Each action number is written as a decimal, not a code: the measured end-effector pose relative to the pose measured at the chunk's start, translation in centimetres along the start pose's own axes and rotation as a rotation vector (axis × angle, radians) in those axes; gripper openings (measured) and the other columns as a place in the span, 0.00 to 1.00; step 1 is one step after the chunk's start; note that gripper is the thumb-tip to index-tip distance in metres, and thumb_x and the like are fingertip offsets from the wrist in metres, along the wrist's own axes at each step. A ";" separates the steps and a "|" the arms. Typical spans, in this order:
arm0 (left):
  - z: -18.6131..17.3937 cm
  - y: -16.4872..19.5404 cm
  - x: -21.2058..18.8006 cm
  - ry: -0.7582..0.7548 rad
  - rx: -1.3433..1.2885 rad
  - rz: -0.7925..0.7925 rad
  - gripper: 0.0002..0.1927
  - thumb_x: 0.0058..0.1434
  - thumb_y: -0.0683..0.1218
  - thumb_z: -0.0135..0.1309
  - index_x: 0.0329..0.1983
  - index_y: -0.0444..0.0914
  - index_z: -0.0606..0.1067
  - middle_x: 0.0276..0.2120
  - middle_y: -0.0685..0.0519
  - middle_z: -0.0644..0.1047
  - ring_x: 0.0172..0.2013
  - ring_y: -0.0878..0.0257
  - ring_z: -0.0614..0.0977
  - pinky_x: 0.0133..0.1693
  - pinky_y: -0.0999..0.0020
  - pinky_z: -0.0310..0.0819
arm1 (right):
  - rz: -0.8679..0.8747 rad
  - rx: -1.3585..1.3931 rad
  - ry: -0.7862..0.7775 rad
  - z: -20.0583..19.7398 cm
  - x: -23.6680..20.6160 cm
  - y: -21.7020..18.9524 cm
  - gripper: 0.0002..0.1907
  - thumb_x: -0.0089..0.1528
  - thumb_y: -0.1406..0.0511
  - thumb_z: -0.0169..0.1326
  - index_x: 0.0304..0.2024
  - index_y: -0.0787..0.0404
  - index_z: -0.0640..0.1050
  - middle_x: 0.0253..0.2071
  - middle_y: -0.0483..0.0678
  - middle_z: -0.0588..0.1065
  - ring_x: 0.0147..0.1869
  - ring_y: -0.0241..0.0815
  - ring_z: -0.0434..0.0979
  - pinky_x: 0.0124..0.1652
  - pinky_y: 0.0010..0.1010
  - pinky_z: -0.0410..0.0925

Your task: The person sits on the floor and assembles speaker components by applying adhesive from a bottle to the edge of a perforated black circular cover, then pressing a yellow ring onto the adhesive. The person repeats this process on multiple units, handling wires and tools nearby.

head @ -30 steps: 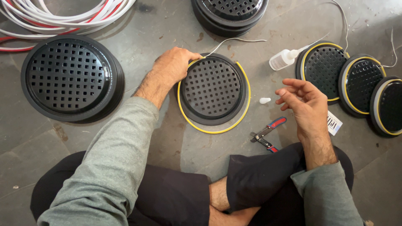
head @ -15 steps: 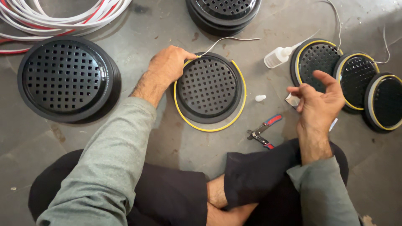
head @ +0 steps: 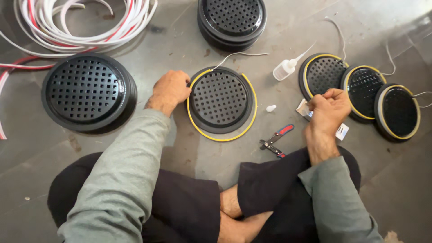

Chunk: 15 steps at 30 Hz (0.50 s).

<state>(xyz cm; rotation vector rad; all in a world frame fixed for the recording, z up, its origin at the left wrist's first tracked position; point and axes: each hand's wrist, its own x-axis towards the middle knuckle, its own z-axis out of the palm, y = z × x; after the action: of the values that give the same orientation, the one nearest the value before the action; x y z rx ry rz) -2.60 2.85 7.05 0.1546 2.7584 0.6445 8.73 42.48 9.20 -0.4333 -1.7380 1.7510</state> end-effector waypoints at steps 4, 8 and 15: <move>-2.6 -0.5 -2.0 0.103 0.007 0.034 0.20 0.56 0.50 0.63 0.52 0.44 0.81 0.46 0.43 0.81 0.49 0.45 0.81 0.51 0.50 0.74 | 0.072 0.074 0.048 0.7 -1.2 -1.7 0.15 0.61 0.79 0.58 0.37 0.62 0.65 0.22 0.43 0.68 0.18 0.30 0.64 0.20 0.25 0.58; -5.0 0.5 -6.0 0.296 -0.088 0.105 0.19 0.57 0.50 0.63 0.50 0.40 0.82 0.44 0.40 0.82 0.48 0.45 0.82 0.51 0.52 0.75 | 0.010 -0.032 0.006 1.4 -2.0 -3.0 0.14 0.63 0.79 0.59 0.40 0.63 0.67 0.23 0.44 0.69 0.20 0.30 0.65 0.21 0.23 0.56; -5.6 5.5 -13.3 0.421 -0.519 0.071 0.15 0.61 0.50 0.58 0.49 0.40 0.81 0.33 0.47 0.83 0.33 0.55 0.85 0.38 0.60 0.77 | 0.076 -0.031 0.070 1.7 -2.1 -2.8 0.13 0.52 0.82 0.49 0.37 0.66 0.70 0.25 0.45 0.70 0.21 0.34 0.67 0.22 0.24 0.58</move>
<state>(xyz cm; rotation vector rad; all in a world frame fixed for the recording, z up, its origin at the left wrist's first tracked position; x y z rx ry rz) 8.38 3.10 17.85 -0.0031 2.8534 1.5355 9.77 39.65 11.67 -0.5743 -1.7213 1.7420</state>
